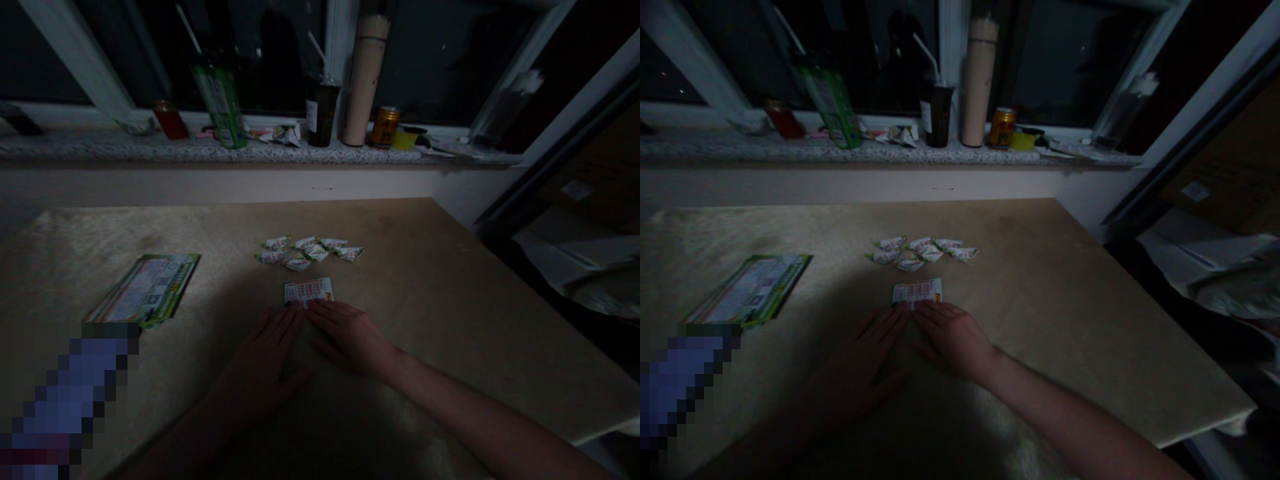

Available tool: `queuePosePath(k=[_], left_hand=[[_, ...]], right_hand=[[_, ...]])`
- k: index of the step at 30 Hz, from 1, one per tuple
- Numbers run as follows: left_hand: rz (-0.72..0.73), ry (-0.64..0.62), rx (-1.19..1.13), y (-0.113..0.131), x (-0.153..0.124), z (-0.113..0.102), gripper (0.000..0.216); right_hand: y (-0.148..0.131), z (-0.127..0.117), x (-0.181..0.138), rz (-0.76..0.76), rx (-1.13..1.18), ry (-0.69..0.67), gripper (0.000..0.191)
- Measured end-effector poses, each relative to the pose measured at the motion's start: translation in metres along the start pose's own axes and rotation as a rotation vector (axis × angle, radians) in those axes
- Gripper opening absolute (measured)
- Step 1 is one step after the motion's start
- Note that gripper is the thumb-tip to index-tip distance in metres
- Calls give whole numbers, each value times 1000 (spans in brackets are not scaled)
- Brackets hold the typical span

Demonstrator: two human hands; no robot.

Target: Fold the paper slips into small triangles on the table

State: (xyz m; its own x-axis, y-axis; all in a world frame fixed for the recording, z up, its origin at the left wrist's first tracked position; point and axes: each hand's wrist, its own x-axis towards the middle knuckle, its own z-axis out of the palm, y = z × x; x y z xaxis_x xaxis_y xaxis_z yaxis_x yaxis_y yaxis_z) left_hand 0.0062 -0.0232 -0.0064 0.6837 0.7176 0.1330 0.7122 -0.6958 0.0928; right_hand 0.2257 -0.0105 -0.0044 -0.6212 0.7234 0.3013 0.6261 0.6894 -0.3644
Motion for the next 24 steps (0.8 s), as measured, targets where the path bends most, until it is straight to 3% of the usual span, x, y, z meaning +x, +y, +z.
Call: queuePosePath(k=[15, 24], left_hand=[[11, 22, 34, -3, -4, 4, 73], [3, 60, 29, -5, -6, 6, 73]], right_hand=[[-3, 0, -1, 62, -126, 8, 46], [-3, 4, -5, 92, -167, 106, 37]])
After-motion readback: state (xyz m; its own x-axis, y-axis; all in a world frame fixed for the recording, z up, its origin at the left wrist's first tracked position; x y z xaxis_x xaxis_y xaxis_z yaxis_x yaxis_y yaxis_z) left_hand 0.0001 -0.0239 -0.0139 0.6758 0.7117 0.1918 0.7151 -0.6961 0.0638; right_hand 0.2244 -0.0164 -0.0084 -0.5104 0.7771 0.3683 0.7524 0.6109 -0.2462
